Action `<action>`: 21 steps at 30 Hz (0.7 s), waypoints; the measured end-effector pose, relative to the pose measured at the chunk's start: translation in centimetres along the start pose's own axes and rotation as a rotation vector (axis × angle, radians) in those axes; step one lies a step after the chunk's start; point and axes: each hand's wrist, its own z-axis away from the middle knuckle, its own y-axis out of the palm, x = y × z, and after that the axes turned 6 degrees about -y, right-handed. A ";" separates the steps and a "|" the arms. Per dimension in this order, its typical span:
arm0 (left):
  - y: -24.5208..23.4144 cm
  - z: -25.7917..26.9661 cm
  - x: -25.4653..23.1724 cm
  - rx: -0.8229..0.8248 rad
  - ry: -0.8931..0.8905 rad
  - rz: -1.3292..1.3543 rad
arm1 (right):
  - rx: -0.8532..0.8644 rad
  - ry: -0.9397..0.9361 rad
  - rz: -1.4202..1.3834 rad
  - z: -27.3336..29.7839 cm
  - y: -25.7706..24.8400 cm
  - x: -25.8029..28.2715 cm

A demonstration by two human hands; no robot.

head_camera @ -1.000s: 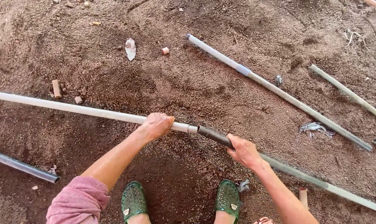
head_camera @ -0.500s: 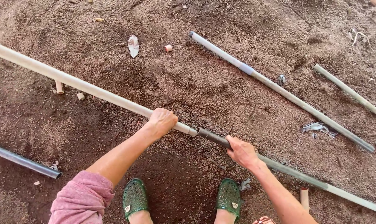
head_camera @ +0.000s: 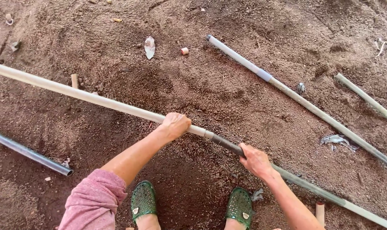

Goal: The person kneels on the ground and connects multiple sections of metal and plastic pipes by hand. They pick up individual pipe segments, align the ends, and push them together to form longer continuous pipes.

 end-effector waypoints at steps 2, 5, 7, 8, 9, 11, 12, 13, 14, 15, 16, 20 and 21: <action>1.3 -0.9 0.2 0.002 -0.001 0.001 | 0.013 0.028 0.033 -0.2 0.0 -0.1; 0.3 -0.1 -0.1 0.009 0.013 -0.043 | -0.018 0.008 -0.005 0.2 -0.6 -0.1; 1.2 -0.8 0.1 0.014 0.009 -0.029 | -0.005 0.006 0.021 0.1 -0.6 0.2; 1.7 -1.1 0.0 0.020 0.012 -0.015 | 0.007 0.011 0.044 0.2 -0.6 0.3; 1.7 -1.1 0.1 0.021 0.009 -0.011 | 0.010 0.009 0.047 0.2 -0.5 0.2; 1.6 -1.0 0.2 0.005 0.032 -0.014 | 0.009 0.003 0.074 0.2 -0.2 -0.1; 1.9 -1.3 0.1 0.007 0.028 -0.013 | 0.011 -0.002 0.075 0.2 -0.1 0.0; 2.2 -1.6 0.1 -0.003 0.025 -0.002 | 0.012 0.007 0.075 0.3 -0.1 0.0; 2.4 -1.9 0.1 -0.015 0.022 0.007 | 0.011 0.015 0.075 0.2 0.0 0.0; 2.4 -2.2 0.3 -0.015 0.016 0.008 | 0.011 0.009 0.076 0.2 0.0 0.2; 2.4 -2.4 0.4 -0.008 0.009 0.017 | 0.021 0.020 0.067 0.3 0.0 0.3; 0.8 -1.2 0.0 -0.014 0.014 0.011 | 0.023 0.016 0.060 0.3 -0.1 0.1; 1.2 -1.2 -0.1 -0.014 0.005 0.011 | 0.022 0.007 0.062 0.3 0.0 -0.2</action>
